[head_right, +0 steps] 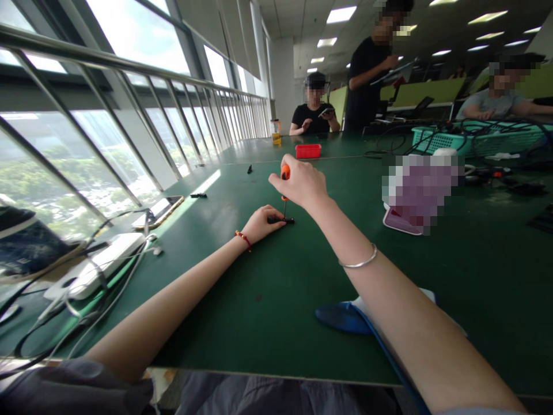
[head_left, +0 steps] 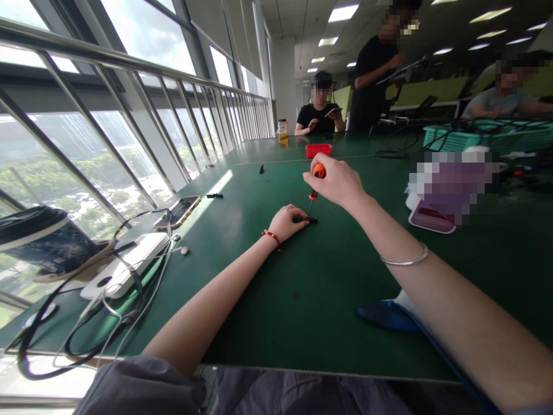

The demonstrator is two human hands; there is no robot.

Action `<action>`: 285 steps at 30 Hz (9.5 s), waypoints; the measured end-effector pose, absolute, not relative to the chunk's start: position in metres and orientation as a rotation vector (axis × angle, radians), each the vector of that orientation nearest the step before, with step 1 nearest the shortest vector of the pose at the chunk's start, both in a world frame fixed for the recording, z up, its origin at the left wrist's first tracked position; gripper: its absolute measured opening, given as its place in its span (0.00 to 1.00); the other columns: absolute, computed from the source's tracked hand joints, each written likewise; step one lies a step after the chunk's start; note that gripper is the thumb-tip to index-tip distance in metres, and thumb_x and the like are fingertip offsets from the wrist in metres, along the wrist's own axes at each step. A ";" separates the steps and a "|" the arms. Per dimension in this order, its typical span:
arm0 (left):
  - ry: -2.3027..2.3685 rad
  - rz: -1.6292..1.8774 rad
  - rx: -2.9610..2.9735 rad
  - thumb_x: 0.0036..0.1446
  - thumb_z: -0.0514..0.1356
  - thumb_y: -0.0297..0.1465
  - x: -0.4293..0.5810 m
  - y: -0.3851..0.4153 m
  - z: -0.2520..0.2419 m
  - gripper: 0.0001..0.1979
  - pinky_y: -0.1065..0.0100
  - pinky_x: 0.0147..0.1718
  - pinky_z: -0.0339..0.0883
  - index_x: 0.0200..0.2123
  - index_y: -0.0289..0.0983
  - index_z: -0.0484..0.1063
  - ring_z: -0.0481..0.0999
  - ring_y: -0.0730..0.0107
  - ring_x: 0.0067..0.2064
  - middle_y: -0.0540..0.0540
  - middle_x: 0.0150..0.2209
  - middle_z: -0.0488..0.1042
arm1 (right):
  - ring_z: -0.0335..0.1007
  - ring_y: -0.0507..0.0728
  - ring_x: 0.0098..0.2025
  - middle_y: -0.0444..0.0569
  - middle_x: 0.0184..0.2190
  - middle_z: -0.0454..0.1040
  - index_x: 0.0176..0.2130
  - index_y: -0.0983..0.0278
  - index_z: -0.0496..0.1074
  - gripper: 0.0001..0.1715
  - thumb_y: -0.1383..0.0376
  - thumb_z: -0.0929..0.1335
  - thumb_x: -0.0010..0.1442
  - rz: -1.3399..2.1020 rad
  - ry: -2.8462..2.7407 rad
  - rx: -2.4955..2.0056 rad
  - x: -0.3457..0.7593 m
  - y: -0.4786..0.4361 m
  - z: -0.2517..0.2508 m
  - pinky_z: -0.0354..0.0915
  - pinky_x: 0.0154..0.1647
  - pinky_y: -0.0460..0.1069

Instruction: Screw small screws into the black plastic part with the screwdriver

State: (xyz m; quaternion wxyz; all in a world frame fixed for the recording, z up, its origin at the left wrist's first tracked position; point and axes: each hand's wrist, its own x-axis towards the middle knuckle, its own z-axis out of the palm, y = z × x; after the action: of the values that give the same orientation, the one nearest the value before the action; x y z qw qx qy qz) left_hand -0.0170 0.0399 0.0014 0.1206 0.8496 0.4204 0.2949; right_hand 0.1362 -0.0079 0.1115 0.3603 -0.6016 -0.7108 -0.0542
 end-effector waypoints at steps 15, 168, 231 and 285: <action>1.223 0.877 2.475 0.50 0.63 0.31 -0.017 0.040 0.001 0.06 0.65 0.42 0.69 0.33 0.36 0.77 0.72 0.67 0.38 0.46 0.36 0.74 | 0.66 0.58 0.32 0.47 0.27 0.72 0.32 0.59 0.69 0.17 0.50 0.61 0.56 -0.146 -1.875 -1.585 0.135 -0.009 0.112 0.55 0.28 0.49; 1.353 1.010 2.368 0.53 0.58 0.25 -0.001 0.031 0.000 0.05 0.68 0.38 0.68 0.30 0.35 0.75 0.72 0.71 0.34 0.47 0.32 0.73 | 0.66 0.54 0.36 0.46 0.40 0.67 0.38 0.57 0.71 0.11 0.57 0.64 0.55 0.122 -2.103 -1.709 0.162 0.000 0.011 0.54 0.27 0.46; 1.332 1.018 2.277 0.54 0.59 0.27 -0.003 0.029 0.001 0.07 0.71 0.36 0.69 0.31 0.35 0.78 0.73 0.72 0.32 0.47 0.32 0.74 | 0.64 0.53 0.33 0.45 0.38 0.66 0.38 0.57 0.71 0.11 0.57 0.64 0.55 0.091 -2.152 -1.675 0.164 -0.003 0.012 0.54 0.27 0.46; 1.534 0.721 2.698 0.54 0.58 0.33 -0.006 0.011 0.014 0.06 0.68 0.36 0.65 0.32 0.40 0.76 0.72 0.66 0.41 0.49 0.38 0.75 | 0.66 0.54 0.36 0.45 0.39 0.67 0.40 0.56 0.71 0.11 0.57 0.64 0.57 0.090 -2.179 -1.646 0.167 0.001 0.008 0.55 0.29 0.46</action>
State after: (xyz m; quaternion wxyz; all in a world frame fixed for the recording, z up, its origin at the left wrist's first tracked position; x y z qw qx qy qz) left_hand -0.0064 0.0109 0.0142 -0.0223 0.8465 0.4815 0.2263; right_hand 0.1670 0.0012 0.0083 0.2030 -0.5899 -0.7809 0.0324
